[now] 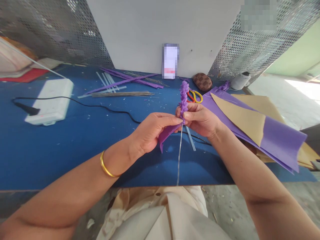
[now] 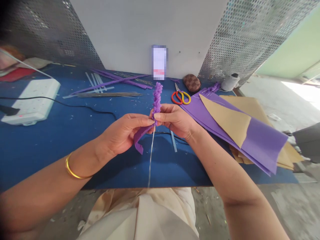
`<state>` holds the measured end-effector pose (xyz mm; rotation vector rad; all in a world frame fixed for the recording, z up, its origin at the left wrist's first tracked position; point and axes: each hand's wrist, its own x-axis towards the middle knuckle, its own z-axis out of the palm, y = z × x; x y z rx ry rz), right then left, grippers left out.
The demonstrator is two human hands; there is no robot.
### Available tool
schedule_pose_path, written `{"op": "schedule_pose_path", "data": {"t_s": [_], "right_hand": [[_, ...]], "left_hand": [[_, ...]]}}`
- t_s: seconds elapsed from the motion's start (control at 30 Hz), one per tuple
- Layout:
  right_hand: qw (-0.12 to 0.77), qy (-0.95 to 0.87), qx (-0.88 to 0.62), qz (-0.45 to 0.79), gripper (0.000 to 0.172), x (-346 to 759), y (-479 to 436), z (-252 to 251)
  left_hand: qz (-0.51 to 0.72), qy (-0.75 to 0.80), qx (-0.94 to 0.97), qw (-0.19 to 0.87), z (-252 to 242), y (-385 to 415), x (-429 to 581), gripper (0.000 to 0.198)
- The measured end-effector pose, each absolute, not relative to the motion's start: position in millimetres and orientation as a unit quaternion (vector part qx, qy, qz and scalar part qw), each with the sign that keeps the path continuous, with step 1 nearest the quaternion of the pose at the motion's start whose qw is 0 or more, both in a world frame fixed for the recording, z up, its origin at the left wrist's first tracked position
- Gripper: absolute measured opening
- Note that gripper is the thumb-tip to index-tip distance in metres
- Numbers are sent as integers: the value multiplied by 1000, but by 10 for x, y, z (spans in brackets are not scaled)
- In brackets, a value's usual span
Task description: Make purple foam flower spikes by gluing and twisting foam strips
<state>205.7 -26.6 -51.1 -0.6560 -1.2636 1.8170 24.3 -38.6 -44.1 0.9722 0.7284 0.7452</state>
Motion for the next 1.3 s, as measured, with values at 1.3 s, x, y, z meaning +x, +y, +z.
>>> {"op": "schedule_pose_path", "data": {"t_s": [1.3], "right_hand": [[462, -567, -415, 542, 23, 1918, -394, -428]], "left_hand": [[356, 413, 530, 649, -505, -400, 243, 13]]}}
